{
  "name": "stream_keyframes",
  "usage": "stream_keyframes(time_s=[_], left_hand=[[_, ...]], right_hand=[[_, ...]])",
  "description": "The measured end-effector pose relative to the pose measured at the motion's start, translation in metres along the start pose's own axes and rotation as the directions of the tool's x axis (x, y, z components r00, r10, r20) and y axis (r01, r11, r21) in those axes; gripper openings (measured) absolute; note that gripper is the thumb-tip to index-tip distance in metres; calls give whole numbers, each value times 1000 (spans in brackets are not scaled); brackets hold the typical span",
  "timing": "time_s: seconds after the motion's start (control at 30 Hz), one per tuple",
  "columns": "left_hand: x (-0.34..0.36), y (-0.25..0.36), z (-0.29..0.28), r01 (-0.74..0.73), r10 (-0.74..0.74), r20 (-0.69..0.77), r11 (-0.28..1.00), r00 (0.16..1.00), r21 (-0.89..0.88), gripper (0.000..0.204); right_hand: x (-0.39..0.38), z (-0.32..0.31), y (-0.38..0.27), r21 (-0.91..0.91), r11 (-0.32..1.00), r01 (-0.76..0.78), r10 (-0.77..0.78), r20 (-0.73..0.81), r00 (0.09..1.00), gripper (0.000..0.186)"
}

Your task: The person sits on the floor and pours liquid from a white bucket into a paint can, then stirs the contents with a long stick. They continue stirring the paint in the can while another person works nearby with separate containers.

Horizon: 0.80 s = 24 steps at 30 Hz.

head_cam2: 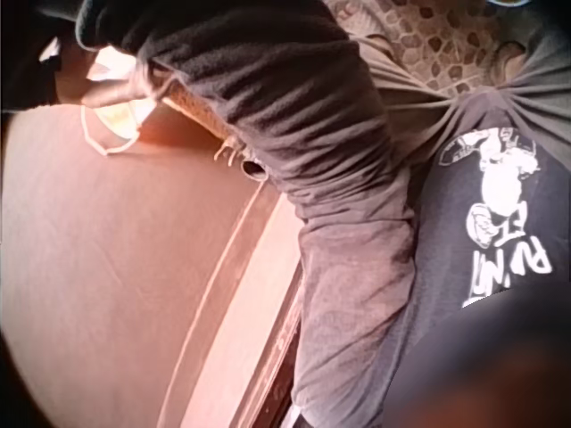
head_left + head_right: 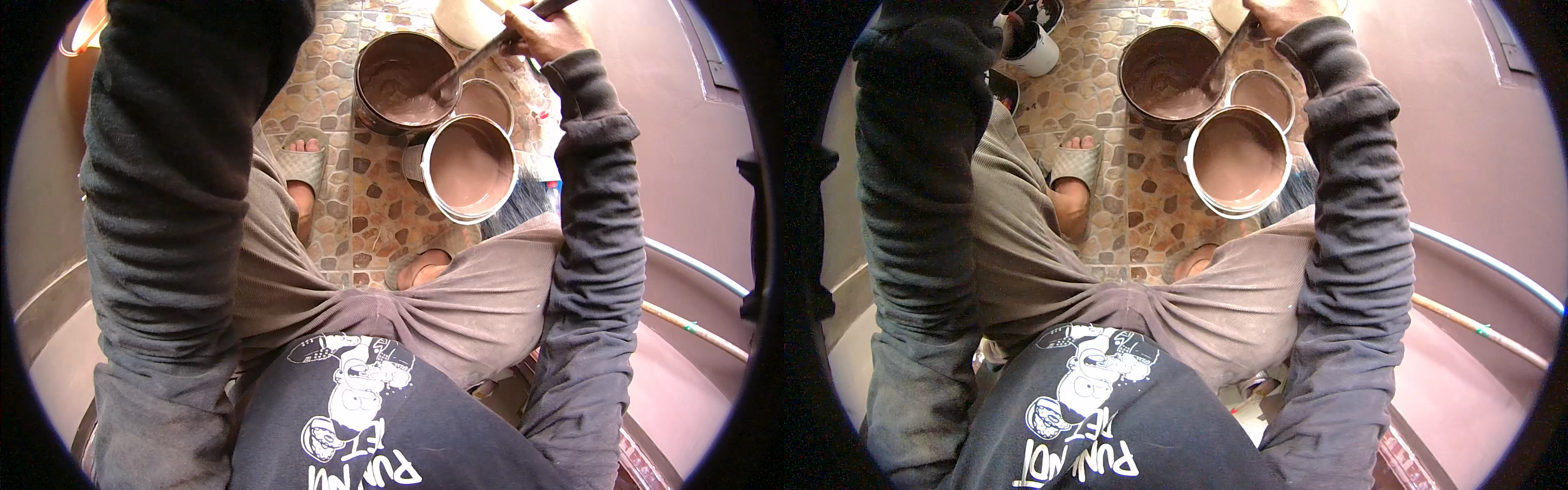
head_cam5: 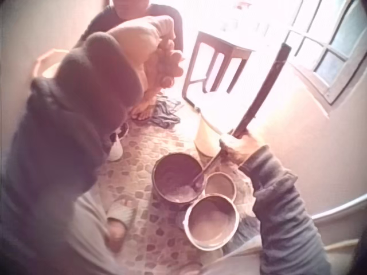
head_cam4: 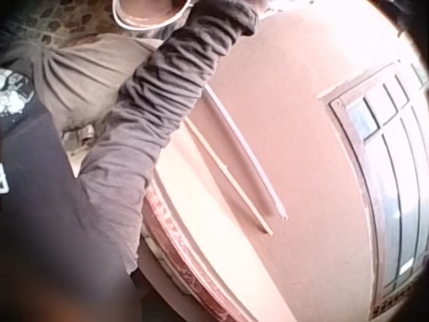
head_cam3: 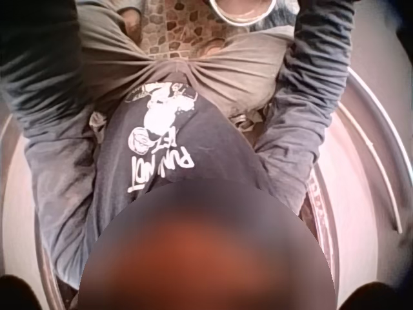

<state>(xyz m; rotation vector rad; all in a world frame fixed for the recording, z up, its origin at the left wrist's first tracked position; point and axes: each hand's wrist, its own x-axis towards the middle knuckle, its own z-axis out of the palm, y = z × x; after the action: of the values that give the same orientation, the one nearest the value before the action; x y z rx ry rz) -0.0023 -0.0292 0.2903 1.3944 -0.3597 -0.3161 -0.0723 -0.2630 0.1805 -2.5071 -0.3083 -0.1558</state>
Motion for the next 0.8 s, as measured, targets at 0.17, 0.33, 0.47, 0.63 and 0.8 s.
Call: stream_keyframes(time_s=[0.17, 0.33, 0.47, 0.63, 0.8], left_hand=[[1, -1, 2, 2, -2, 7, 1000, 1000, -4, 15], [-1, -2, -1, 3, -3, 11, 1000, 1000, 6, 15], [-1, -2, -4, 4, -4, 18, 1000, 1000, 11, 14], [-2, -2, -4, 4, -5, 24, 1000, 1000, 8, 14], [-3, -3, -4, 6, -7, 28, 1000, 1000, 10, 14]], right_hand=[[4, 26, -8, 704, 595, -388, 410, 149, 900, 19], [6, 18, -20, 473, 836, -279, 380, -133, 915, 11], [1, 3, -31, 111, 993, -46, 65, -167, 984, 14], [6, 24, -29, 645, 669, -370, 357, 157, 921, 16], [5, 12, -22, 305, 943, -130, 190, -177, 966, 12]])
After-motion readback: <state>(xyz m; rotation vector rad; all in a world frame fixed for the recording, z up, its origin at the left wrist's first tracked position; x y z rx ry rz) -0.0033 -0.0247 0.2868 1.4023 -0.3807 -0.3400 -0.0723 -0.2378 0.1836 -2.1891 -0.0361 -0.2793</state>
